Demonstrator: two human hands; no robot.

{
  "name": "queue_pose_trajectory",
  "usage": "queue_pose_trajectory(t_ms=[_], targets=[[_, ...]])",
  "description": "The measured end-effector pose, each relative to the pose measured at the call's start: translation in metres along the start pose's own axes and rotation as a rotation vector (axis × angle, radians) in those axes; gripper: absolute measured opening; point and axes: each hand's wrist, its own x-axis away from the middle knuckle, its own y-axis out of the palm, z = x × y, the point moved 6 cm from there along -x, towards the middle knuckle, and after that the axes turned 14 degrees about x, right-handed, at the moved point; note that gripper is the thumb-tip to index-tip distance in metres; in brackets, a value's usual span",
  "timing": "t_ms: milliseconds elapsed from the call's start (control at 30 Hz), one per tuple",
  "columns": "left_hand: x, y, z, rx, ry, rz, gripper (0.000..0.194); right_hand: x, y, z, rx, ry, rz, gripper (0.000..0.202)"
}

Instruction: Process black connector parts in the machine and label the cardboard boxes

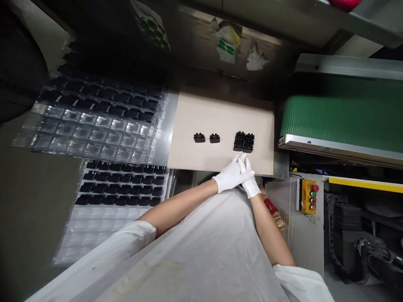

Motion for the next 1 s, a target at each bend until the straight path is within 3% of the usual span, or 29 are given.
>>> queue_pose_trajectory(t_ms=[67,133,200,233,300,400,467,567,633,700,767,867,933,1000], targets=[[0.011,-0.062,-0.009,-0.235,0.058,0.095,0.073,0.005,0.004,0.022,0.039,0.129,0.030,0.066],[0.012,-0.128,-0.010,-0.466,0.144,0.292,0.063,0.015,0.013,0.045,0.046,0.221,-0.027,0.056],[0.001,-0.186,-0.011,-0.624,0.126,0.458,0.059,0.026,0.023,0.066,0.017,0.263,-0.111,0.046],[-0.009,-0.209,-0.015,-0.662,0.082,0.479,0.059,0.032,0.026,0.077,0.001,0.284,-0.131,0.043],[-0.031,-0.241,-0.026,-0.661,-0.013,0.428,0.044,0.045,0.029,0.101,-0.026,0.343,-0.130,0.037],[-0.047,-0.260,-0.043,-0.593,-0.062,0.370,0.025,0.074,0.028,0.142,-0.084,0.497,-0.062,0.029],[-0.037,-0.263,-0.052,-0.381,-0.024,0.455,0.029,0.101,0.027,0.170,-0.141,0.638,-0.002,0.023],[0.002,-0.252,-0.068,0.210,0.004,0.637,0.040,0.143,0.032,0.201,-0.232,0.844,0.052,0.020],[0.032,-0.226,-0.076,0.554,-0.058,0.637,0.044,0.160,0.037,0.213,-0.276,0.933,0.083,0.023],[0.063,-0.189,-0.078,0.765,-0.164,0.581,0.046,0.159,0.039,0.220,-0.301,0.956,0.122,0.028],[0.092,-0.149,-0.076,0.872,-0.281,0.555,0.045,0.139,0.039,0.225,-0.316,0.923,0.157,0.032],[0.125,-0.097,-0.069,0.939,-0.403,0.510,0.036,0.079,0.039,0.234,-0.345,0.847,0.209,0.036],[0.139,-0.075,-0.066,0.940,-0.427,0.481,0.030,0.035,0.040,0.240,-0.374,0.824,0.263,0.038],[0.150,-0.065,-0.067,0.925,-0.423,0.488,0.028,0.001,0.041,0.246,-0.403,0.812,0.323,0.038]])
